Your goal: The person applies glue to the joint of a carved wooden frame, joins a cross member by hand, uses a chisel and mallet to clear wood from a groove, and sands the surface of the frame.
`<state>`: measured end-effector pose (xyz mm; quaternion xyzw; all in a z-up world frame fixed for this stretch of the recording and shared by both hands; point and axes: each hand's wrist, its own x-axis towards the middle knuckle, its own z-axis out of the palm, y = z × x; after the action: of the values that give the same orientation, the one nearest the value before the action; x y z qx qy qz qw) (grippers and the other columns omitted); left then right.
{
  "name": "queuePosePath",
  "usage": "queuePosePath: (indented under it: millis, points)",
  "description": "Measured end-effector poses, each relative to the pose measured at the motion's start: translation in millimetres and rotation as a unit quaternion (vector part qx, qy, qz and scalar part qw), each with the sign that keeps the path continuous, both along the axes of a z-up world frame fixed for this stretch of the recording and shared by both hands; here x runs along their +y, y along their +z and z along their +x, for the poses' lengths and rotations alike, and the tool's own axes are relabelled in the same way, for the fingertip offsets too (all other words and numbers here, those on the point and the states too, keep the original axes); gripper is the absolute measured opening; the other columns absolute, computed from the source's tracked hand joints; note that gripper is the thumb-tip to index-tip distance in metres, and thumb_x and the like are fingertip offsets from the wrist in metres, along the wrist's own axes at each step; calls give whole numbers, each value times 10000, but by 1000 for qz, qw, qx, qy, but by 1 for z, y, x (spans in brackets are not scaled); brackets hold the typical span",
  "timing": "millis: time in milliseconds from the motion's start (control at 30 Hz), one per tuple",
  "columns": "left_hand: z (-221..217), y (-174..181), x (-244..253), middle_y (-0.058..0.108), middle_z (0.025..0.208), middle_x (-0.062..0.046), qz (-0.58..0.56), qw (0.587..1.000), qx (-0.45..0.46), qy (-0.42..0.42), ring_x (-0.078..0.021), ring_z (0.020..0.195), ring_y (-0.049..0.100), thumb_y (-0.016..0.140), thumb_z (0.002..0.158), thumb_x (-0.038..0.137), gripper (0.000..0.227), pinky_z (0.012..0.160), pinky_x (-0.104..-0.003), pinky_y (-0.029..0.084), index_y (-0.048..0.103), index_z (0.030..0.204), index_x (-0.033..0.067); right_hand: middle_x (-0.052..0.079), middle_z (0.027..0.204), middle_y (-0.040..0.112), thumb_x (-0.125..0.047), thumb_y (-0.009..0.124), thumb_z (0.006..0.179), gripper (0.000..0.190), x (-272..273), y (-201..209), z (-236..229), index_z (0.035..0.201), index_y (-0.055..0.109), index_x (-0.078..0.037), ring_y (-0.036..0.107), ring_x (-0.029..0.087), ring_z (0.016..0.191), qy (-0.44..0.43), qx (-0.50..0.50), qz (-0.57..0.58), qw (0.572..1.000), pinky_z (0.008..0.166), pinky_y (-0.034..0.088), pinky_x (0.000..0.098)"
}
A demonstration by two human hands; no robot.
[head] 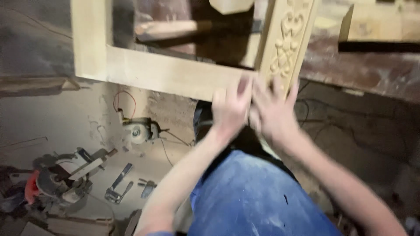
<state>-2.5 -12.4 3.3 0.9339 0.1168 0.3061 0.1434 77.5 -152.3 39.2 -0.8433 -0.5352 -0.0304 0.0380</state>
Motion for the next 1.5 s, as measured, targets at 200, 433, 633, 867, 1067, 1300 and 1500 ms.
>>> queuePosePath:
  millis: [200,433,633,867,1067,1300,1500]
  points:
    - [45,-20,13,511,819,-101,41,998,-29,44,-293,630,525,514,973,183,325,529,-431,402,722,1222,194,142,1641,473,-299,537,990,601,8,-31,39,1516,616,-20,233,475,1486,13,-24,29,999,1011,201,811]
    - [-3,-14,-5,492,797,-121,6,1000,10,-2,-308,622,493,513,958,175,356,558,-436,404,711,1253,155,97,1616,462,-371,514,945,601,-16,-13,-18,1476,556,-94,320,429,1490,-9,74,7,997,1076,144,814]
    - [7,-16,1,483,812,-91,31,999,-20,24,-287,627,490,523,988,219,374,573,-446,430,677,1328,193,199,1598,483,-271,617,922,648,-2,2,-12,1505,559,7,318,460,1461,-7,55,29,998,1089,157,817]
    - [44,-34,40,494,784,-52,28,991,93,88,-232,529,453,504,1011,394,362,538,-449,434,621,1352,357,276,1551,470,-186,548,871,682,20,16,41,1536,496,-49,328,476,1398,-28,147,-3,989,1045,112,689]
    - [-3,-4,33,547,817,-55,-76,992,75,62,-196,619,490,557,1055,316,279,546,-343,390,655,1316,322,177,1233,375,-161,457,951,376,-10,-8,47,1304,360,-75,384,348,1208,-180,297,210,914,1131,273,600]
    - [20,-26,3,563,773,-29,-12,997,55,61,-233,600,615,618,974,423,257,656,-465,462,707,1212,378,221,1329,628,-397,403,1163,511,-34,-42,17,1580,355,-105,593,358,1277,-313,424,244,814,1118,391,543]
    - [-23,-13,-5,498,679,-29,1,998,57,34,-266,543,590,689,921,429,261,620,-452,448,720,1180,413,305,1479,485,-372,433,1111,563,-15,-26,15,1572,384,-53,477,438,1388,-319,411,247,817,1160,342,560]
